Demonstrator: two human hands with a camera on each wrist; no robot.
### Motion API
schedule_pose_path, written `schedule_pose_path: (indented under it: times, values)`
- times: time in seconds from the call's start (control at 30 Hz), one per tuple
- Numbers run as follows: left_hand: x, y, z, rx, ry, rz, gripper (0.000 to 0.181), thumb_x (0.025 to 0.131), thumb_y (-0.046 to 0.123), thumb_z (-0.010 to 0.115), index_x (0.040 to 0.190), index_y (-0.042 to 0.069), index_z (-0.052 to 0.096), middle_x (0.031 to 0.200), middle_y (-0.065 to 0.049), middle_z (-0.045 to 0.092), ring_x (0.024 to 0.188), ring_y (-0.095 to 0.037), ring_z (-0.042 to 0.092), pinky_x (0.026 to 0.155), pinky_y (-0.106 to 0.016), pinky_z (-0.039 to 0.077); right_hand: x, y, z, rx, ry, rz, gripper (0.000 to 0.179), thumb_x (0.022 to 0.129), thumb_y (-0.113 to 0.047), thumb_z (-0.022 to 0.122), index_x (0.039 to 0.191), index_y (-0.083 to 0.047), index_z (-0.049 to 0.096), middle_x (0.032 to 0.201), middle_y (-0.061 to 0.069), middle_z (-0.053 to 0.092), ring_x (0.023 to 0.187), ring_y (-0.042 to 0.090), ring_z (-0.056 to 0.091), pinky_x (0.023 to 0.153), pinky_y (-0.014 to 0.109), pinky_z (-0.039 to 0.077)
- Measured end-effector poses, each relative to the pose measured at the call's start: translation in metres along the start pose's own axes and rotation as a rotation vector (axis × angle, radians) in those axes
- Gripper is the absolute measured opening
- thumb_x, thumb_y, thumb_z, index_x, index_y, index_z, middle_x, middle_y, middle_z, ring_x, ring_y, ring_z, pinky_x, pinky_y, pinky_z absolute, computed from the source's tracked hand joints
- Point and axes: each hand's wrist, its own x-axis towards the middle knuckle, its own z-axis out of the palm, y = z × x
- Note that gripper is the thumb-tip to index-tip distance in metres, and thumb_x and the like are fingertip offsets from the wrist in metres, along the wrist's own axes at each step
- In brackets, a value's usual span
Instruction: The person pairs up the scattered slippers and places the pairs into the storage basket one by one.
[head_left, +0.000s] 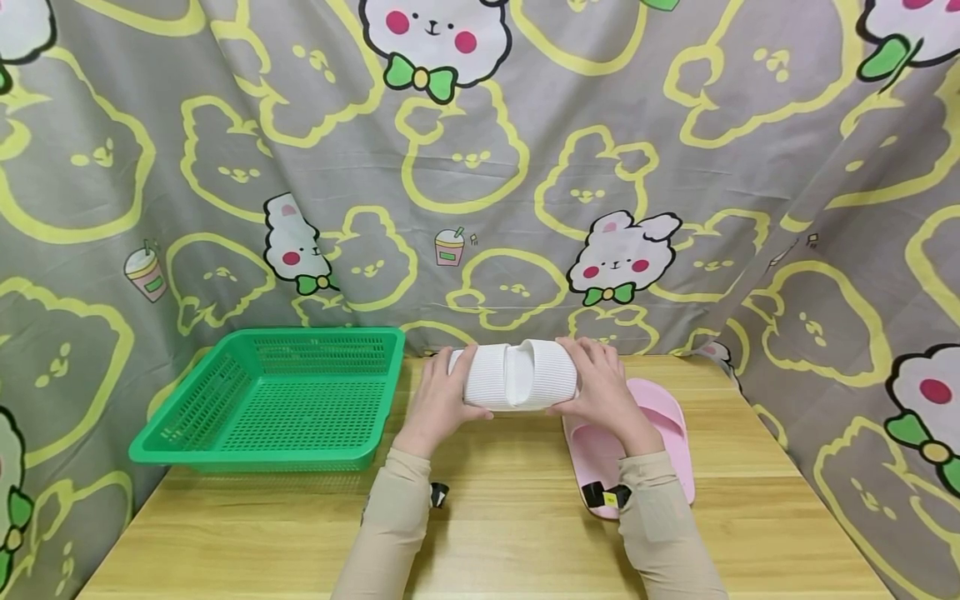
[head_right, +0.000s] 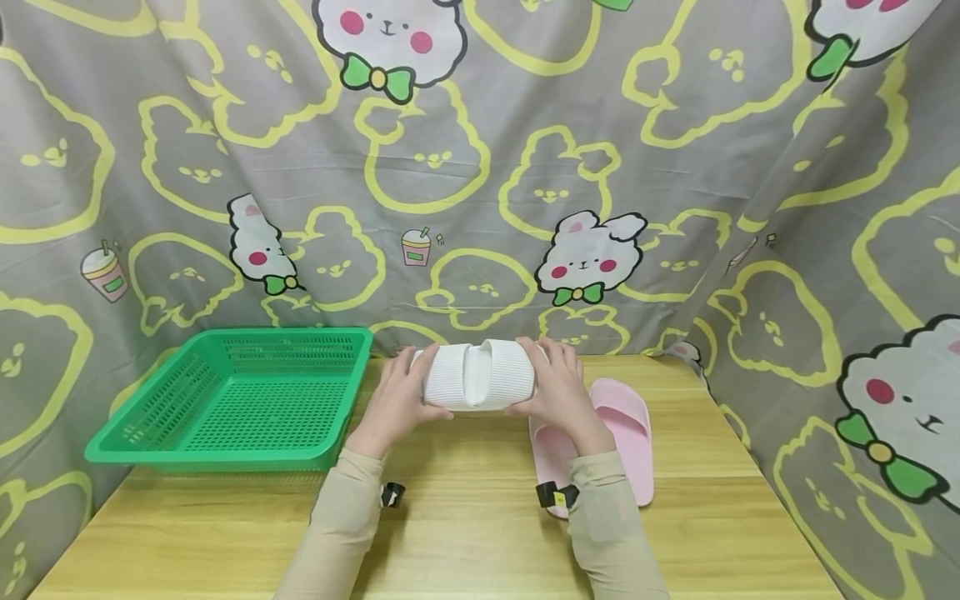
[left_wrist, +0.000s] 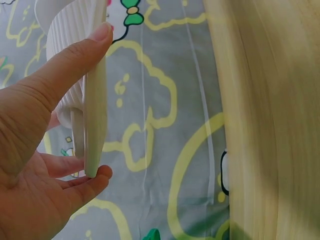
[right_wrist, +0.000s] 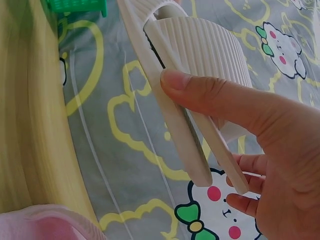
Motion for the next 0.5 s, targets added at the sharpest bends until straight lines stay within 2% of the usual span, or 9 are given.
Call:
schedule_pose_path:
  times: [0.5]
  values:
    - [-0.0004,0.0013,0.003,0.007,0.032,0.042,0.108,0.047,0.051,0.082,0.138,0.021,0.032,0.13,-0.02,0.041,0.115,-0.037,0.041,0.09,-0.047,0.045,-0.0004,0.0012,-0.0004,0.016,0.002,-0.016,0.105,0.041,-0.045,0.086,0.133,-0.029,0.037,0.128,0.013,0.039,0.116,0.033,0.028,0.095,0.055,0.023]
